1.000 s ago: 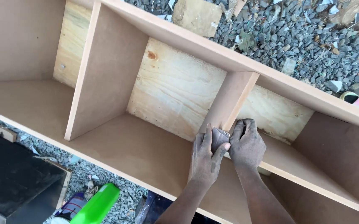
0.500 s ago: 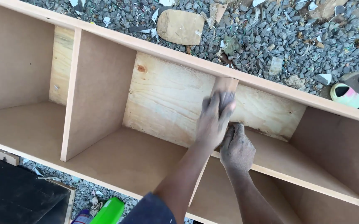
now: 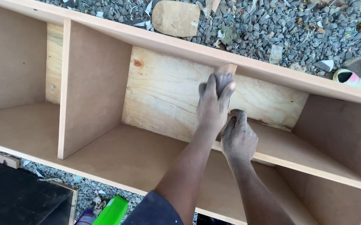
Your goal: Sanding the edges of a wooden shelf unit to smooth them out.
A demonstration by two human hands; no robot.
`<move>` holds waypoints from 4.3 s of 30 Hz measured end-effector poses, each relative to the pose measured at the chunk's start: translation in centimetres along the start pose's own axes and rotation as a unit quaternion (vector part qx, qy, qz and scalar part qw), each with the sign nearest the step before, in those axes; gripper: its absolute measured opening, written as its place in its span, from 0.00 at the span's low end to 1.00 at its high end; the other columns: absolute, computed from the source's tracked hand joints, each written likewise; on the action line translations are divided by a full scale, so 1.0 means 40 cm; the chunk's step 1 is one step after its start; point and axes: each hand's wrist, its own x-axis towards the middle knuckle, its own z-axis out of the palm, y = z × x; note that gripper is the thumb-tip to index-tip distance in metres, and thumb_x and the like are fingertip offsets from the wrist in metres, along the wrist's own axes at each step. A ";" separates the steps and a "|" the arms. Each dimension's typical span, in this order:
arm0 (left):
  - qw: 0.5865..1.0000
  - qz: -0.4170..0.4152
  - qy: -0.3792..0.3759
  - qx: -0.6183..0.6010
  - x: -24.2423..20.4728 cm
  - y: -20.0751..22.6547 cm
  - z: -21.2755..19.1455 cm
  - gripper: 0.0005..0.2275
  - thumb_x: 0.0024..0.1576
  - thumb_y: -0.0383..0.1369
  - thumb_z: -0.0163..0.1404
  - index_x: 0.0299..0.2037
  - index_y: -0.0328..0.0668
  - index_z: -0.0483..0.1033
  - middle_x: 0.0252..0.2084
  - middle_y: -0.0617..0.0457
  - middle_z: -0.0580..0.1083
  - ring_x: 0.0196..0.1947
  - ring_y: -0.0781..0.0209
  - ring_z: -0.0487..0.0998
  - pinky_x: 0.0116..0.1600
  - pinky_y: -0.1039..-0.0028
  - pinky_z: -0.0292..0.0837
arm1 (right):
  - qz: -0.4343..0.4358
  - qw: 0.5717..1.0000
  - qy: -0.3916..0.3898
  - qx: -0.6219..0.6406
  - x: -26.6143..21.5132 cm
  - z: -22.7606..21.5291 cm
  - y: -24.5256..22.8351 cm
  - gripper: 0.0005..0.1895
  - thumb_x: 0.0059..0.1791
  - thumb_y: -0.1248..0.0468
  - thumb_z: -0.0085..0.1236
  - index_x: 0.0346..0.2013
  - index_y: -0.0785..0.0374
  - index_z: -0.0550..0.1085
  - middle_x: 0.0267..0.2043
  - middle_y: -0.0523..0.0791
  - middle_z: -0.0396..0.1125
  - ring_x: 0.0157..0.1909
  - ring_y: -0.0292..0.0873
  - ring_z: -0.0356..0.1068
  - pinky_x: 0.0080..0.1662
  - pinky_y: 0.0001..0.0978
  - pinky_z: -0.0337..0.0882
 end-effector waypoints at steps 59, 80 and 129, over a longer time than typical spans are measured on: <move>0.880 -0.004 -0.131 0.457 -0.402 -0.320 -0.160 0.32 0.66 0.59 0.24 0.45 0.47 0.80 0.34 0.48 0.78 0.42 0.51 0.82 0.45 0.60 0.80 | -0.053 0.959 -0.118 0.252 0.053 -0.071 0.109 0.11 0.47 0.55 0.67 0.30 0.55 0.76 0.22 0.45 0.64 0.26 0.39 0.67 0.29 0.30 0.68; 0.961 -0.266 0.070 0.004 -0.313 -0.247 -0.024 0.28 0.68 0.52 0.26 0.57 0.40 0.75 0.53 0.38 0.76 0.60 0.39 0.76 0.62 0.50 0.72 | -0.196 0.951 -0.010 0.237 0.139 -0.008 0.175 0.17 0.54 0.55 0.66 0.31 0.61 0.71 0.25 0.48 0.59 0.31 0.41 0.62 0.35 0.33 0.62; 0.908 -0.405 0.107 0.004 -0.275 -0.149 -0.001 0.21 0.59 0.43 0.37 0.47 0.45 0.83 0.42 0.40 0.82 0.51 0.41 0.82 0.57 0.52 0.76 | -0.401 0.888 -0.095 -0.204 -0.009 -0.069 0.085 0.11 0.48 0.47 0.60 0.30 0.47 0.77 0.33 0.45 0.76 0.41 0.49 0.78 0.43 0.40 0.76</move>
